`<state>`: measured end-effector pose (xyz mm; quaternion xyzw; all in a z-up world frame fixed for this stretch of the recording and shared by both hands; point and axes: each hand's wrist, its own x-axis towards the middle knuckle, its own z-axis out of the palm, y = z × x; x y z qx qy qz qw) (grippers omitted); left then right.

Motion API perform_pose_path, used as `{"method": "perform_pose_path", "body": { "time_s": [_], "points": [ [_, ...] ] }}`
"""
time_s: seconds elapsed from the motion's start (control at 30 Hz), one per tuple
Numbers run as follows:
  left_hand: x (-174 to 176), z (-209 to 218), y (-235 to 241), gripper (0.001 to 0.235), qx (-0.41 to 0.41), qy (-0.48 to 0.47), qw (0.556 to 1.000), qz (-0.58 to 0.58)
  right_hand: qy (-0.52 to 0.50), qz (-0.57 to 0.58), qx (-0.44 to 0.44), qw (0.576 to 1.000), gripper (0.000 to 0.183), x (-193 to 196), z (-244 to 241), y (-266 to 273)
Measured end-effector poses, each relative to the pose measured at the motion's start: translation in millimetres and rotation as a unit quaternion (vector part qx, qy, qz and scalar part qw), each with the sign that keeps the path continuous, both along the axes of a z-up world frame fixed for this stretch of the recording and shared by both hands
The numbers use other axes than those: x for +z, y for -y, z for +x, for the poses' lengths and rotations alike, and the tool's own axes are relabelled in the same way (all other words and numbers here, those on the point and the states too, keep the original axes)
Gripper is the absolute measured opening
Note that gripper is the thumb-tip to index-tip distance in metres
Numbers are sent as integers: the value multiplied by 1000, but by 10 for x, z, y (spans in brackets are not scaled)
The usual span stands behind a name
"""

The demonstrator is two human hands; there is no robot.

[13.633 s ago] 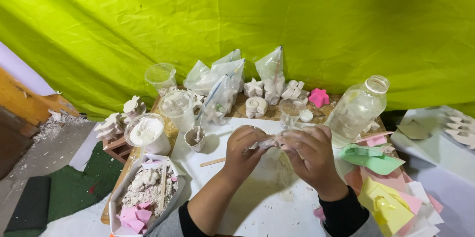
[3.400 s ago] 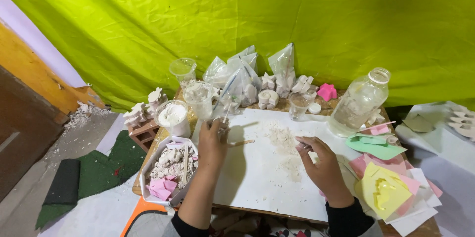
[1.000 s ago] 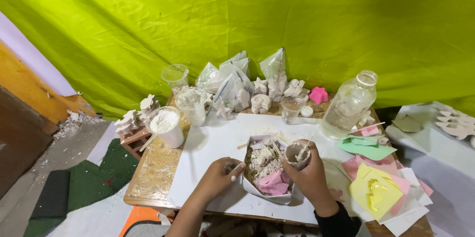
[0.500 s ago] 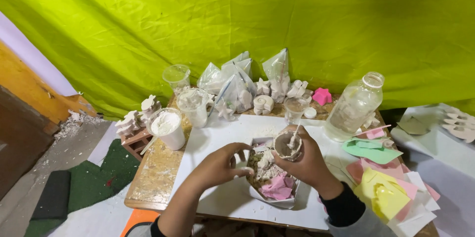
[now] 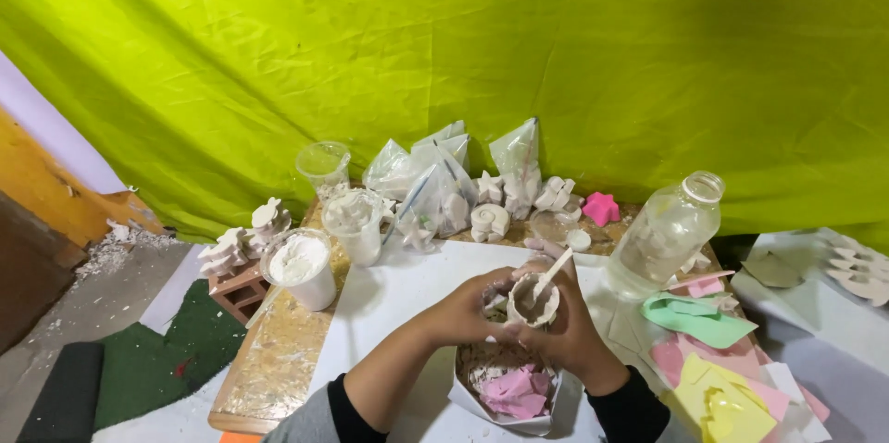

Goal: The person is refining the surface of small heart-shaped objects using a thin tool and then placing them into a container with pink material.

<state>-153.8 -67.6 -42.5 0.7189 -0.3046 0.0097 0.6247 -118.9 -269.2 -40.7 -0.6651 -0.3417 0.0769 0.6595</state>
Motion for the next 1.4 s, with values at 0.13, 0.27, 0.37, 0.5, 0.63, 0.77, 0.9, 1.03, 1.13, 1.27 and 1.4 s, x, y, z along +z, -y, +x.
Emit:
{"method": "perform_pose_path", "body": {
  "time_s": [0.13,0.27,0.37,0.5,0.63,0.77,0.9,1.03,1.13,1.27,1.4],
  "points": [
    [98,-73,27,71,-2,39,999,24,-44,-26,-8,999,79,-27,-11,53],
    [-17,-17,4,69,10,50,998,41,40,-32,-14,999,74,48,-13,20],
    [-92,35,-16,74,25,45,997,61,121,-34,-8,992,65,93,34,-5],
    [55,-29,-20,71,26,26,997,64,163,-52,-14,985,66,72,47,1],
    [266,-97,-1,63,-21,24,999,31,217,-84,-9,973,74,106,95,34],
    [93,-55,-30,73,-8,1,998,54,163,-92,7,982,97,50,83,36],
    [24,-26,-58,67,-41,-55,997,26,207,-49,-17,977,87,72,102,24],
    [143,-117,16,61,-4,-27,999,-46,210,38,-25,977,69,-64,234,46],
    [196,-101,18,64,3,-32,999,-20,220,46,-33,974,58,-99,230,83],
    [225,-80,50,66,22,-31,999,26,184,57,-62,979,48,-48,171,63],
    [273,-98,53,71,51,10,993,107,212,29,-79,974,23,43,108,71]
  ]
}}
